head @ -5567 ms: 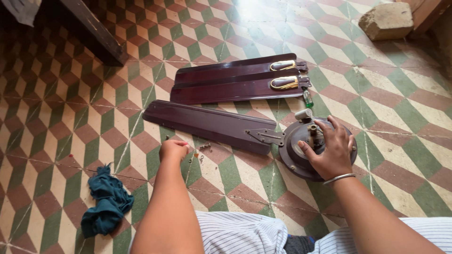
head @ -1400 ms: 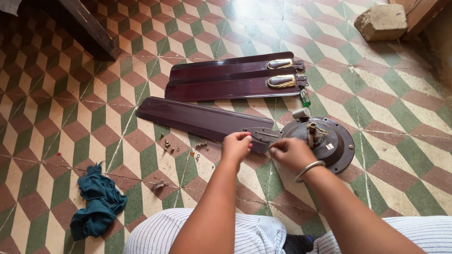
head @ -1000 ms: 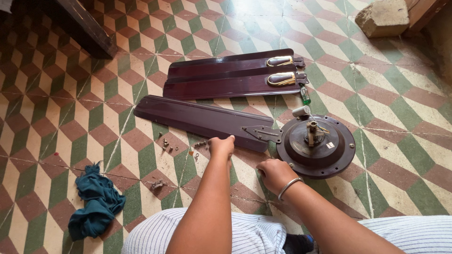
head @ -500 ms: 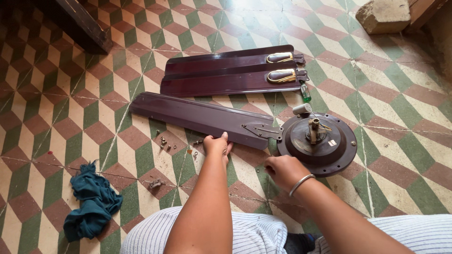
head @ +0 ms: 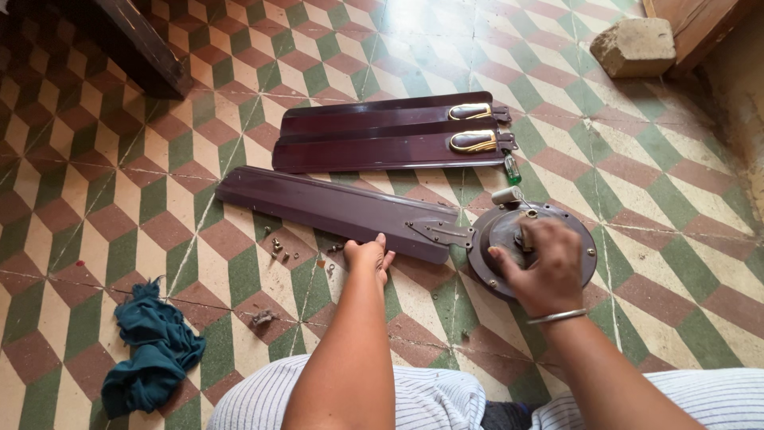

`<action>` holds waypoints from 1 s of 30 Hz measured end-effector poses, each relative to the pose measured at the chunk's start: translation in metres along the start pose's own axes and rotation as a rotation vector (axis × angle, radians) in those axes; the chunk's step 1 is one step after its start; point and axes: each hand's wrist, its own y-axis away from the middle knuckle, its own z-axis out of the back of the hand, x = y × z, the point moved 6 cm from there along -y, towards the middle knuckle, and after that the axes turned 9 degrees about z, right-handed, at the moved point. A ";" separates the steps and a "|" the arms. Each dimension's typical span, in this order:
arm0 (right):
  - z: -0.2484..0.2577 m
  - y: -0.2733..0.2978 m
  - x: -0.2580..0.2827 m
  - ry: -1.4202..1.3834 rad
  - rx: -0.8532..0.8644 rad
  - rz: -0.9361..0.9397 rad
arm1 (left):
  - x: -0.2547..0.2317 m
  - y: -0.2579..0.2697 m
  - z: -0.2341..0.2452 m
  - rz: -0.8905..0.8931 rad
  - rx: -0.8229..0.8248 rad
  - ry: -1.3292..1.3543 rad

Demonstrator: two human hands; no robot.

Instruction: The person attaches a fan blade to the motor housing using screws and a screwdriver. They align the blade, insert screws, and tighten them to secure the blade to the motor.

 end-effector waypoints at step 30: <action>-0.043 0.058 -0.104 -0.110 -0.347 -0.589 | 0.006 0.062 -0.006 0.027 -0.093 0.103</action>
